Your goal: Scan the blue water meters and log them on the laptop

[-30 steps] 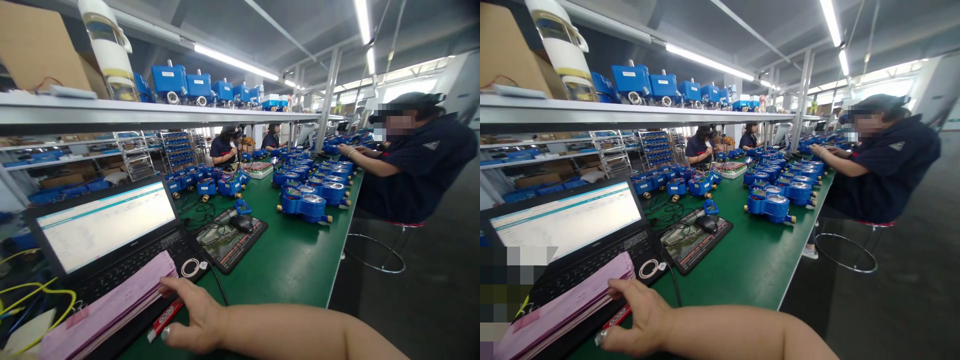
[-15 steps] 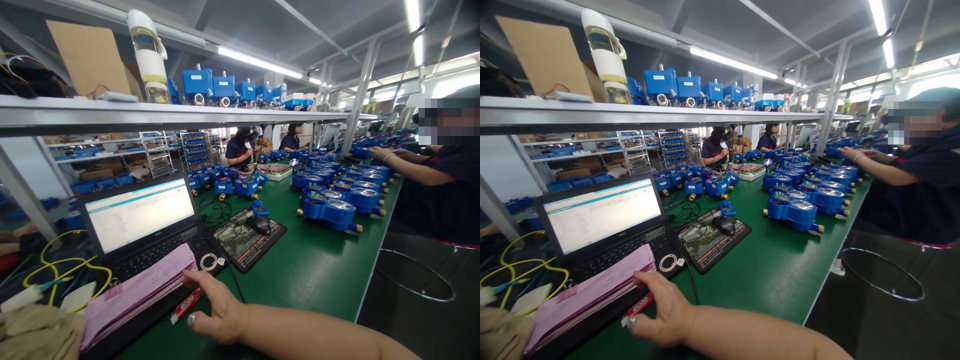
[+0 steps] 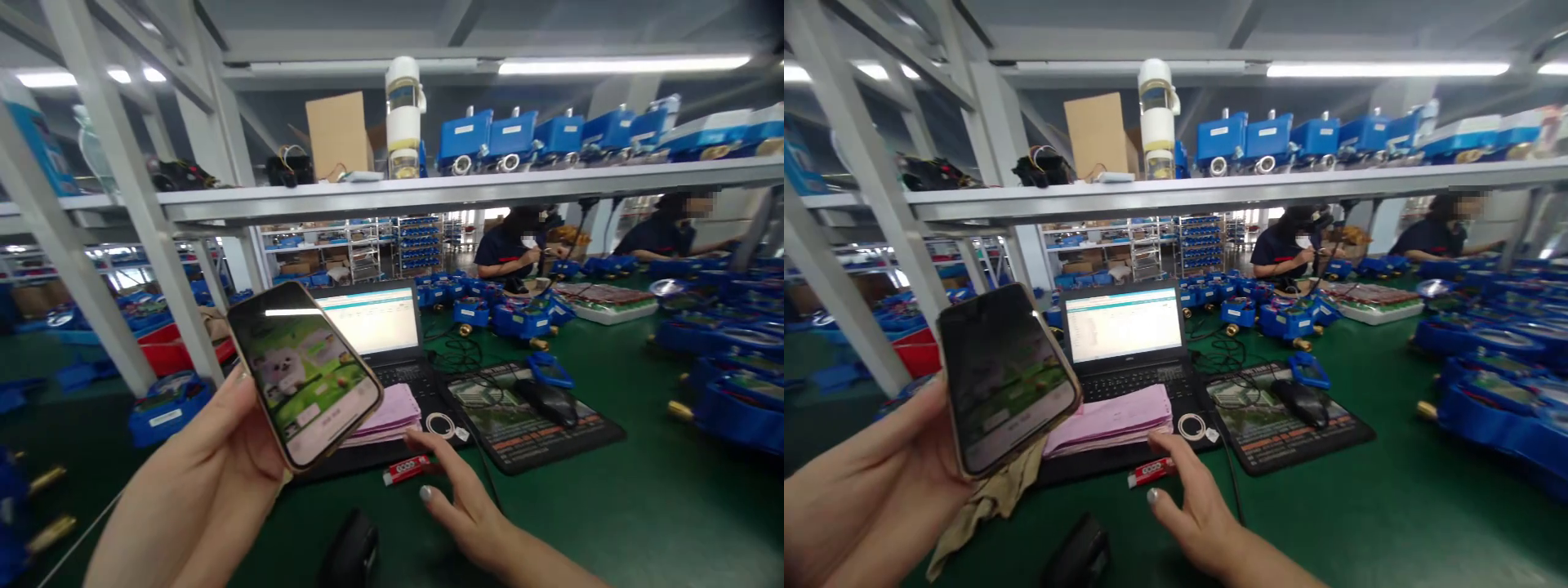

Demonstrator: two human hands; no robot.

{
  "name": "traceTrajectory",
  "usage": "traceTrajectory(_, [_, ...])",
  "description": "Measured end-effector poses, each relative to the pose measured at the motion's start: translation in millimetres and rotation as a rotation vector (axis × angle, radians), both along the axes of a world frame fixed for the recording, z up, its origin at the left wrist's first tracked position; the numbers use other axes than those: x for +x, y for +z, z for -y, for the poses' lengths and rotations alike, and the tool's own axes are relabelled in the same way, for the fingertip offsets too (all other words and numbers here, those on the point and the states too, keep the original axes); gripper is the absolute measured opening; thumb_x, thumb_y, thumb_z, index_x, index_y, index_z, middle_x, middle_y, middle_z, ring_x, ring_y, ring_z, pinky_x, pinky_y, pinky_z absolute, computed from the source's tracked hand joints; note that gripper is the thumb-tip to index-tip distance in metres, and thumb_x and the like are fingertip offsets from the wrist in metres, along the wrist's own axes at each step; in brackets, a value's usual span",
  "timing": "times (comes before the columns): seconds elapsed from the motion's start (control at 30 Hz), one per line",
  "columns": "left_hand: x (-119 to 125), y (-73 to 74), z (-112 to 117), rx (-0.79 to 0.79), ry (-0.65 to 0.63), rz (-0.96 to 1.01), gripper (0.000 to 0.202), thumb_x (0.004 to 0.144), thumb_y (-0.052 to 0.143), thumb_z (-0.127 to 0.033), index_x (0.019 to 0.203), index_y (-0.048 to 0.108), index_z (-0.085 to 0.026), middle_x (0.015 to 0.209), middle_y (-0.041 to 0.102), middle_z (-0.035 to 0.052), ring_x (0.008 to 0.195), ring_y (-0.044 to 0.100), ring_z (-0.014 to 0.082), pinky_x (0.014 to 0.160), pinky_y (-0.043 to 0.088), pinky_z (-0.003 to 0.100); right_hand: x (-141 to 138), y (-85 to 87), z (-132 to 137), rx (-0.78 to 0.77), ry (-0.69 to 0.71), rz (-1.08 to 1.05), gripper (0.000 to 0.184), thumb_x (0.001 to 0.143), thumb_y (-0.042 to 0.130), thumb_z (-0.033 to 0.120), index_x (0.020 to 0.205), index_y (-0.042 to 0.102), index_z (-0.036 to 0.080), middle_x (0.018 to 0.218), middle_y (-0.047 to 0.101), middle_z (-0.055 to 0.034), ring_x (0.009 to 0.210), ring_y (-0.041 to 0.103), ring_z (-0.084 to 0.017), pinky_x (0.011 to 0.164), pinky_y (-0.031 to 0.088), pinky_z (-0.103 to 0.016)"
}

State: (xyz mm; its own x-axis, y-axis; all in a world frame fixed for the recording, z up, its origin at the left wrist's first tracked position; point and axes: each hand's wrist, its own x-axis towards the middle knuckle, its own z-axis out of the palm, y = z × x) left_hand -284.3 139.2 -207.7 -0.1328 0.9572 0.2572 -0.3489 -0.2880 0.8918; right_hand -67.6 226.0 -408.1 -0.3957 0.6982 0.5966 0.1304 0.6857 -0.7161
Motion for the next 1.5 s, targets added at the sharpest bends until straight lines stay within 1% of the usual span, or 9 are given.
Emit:
traceTrajectory(0.13, [6.2, 0.6, -3.6, -0.031, -0.087, 0.134, 0.065, 0.083, 0.068, -0.031, 0.141, 0.04, -0.034, 0.127, 0.056, 0.0073, 0.105, 0.061, 0.0336, 0.071, 0.063, 0.038, 1.2, -6.9, -0.9, 0.022, -0.019, 0.025, 0.048, 0.094, 0.044, 0.042, 0.139, 0.039, 0.028, 0.136, 0.049, -0.0121, 0.126, 0.049, -0.026, 0.104, 0.044, -0.047])
traceTrajectory(0.3, [9.8, -4.5, -7.0, -0.083, -0.085, 0.163, 0.053, 0.087, 0.059, -0.02, 0.137, 0.045, -0.033, 0.129, 0.055, 0.0065, 0.099, 0.064, 0.0257, 0.079, 0.061, 0.033, 1.5, -8.4, -1.2, -0.008, -0.019, 0.04, 0.046, 0.096, 0.043, 0.043, 0.139, 0.04, 0.028, 0.138, 0.049, -0.0107, 0.126, 0.049, -0.024, 0.102, 0.047, -0.041])
traceTrajectory(0.53, [12.5, -4.5, -9.5, -0.071, -0.123, 0.201, 0.054, 0.088, 0.056, -0.021, 0.138, 0.041, -0.032, 0.136, 0.05, 0.0068, 0.116, 0.056, 0.029, 0.087, 0.059, 0.04, 2.9, -9.6, -2.6, 0.055, -0.026, 0.031, 0.045, 0.096, 0.044, 0.04, 0.139, 0.04, 0.033, 0.135, 0.053, -0.0069, 0.122, 0.052, -0.022, 0.096, 0.05, -0.035])
traceTrajectory(0.73, [14.9, 3.6, -16.3, -0.143, -0.12, 0.349, 0.045, 0.096, 0.026, -0.026, 0.138, 0.043, -0.021, 0.122, 0.059, 0.011, 0.106, 0.061, 0.0258, 0.091, 0.056, 0.041, 4.9, -14.1, -5.2, 0.053, -0.043, 0.037, 0.044, 0.095, 0.047, 0.04, 0.138, 0.043, 0.034, 0.135, 0.054, -0.0061, 0.123, 0.053, -0.022, 0.094, 0.052, -0.033])
traceTrajectory(0.9, [13.5, -1.9, -29.1, -0.159, -0.121, 0.282, 0.048, 0.099, 0.021, -0.038, 0.132, 0.05, -0.018, 0.117, 0.06, 0.0114, 0.106, 0.06, 0.026, 0.094, 0.053, 0.042, 3.8, -12.0, -4.6, 0.055, -0.054, 0.034, 0.043, 0.094, 0.047, 0.04, 0.136, 0.046, 0.031, 0.133, 0.055, -0.0075, 0.121, 0.054, -0.023, 0.098, 0.05, -0.036])
traceTrajectory(1.03, [7.3, -12.5, -39.6, -0.191, -0.13, 0.202, 0.052, 0.098, 0.021, -0.046, 0.129, 0.053, -0.02, 0.116, 0.061, 0.0113, 0.105, 0.061, 0.0275, 0.089, 0.055, 0.042, 1.7, -12.3, -5.1, 0.077, -0.052, 0.02, 0.042, 0.094, 0.048, 0.039, 0.135, 0.046, 0.031, 0.132, 0.056, -0.0066, 0.121, 0.054, -0.022, 0.099, 0.049, -0.037])
traceTrajectory(1.23, [-13.7, -35.6, -40.7, -0.323, 0.026, 0.235, 0.051, 0.099, 0.023, -0.045, 0.131, 0.049, -0.017, 0.117, 0.061, 0.0131, 0.105, 0.062, 0.0285, 0.076, 0.059, 0.037, 2.7, -18.9, -5.7, 0.044, -0.048, 0.013, 0.04, 0.095, 0.047, 0.039, 0.134, 0.047, 0.031, 0.133, 0.055, -0.0075, 0.121, 0.054, -0.022, 0.094, 0.053, -0.035])
traceTrajectory(1.37, [-41.2, -64.7, -43.0, -0.387, 0.159, 0.293, 0.05, 0.098, 0.027, -0.044, 0.127, 0.054, -0.014, 0.116, 0.061, 0.0157, 0.102, 0.063, 0.0306, 0.076, 0.059, 0.039, 3.5, -20.8, -6.1, 0.004, -0.041, 0.023, 0.041, 0.094, 0.049, 0.041, 0.133, 0.048, 0.028, 0.132, 0.055, -0.0095, 0.121, 0.054, -0.024, 0.096, 0.052, -0.038])
traceTrajectory(1.5, [-73.3, -98.3, -54.6, -0.424, 0.282, 0.32, 0.05, 0.097, 0.03, -0.046, 0.125, 0.055, -0.013, 0.114, 0.062, 0.0171, 0.099, 0.064, 0.0342, 0.075, 0.059, 0.048, 5.1, -20.1, -6.3, -0.038, -0.042, 0.049, 0.042, 0.093, 0.05, 0.043, 0.132, 0.049, 0.027, 0.132, 0.055, -0.0099, 0.12, 0.054, -0.024, 0.095, 0.052, -0.04])
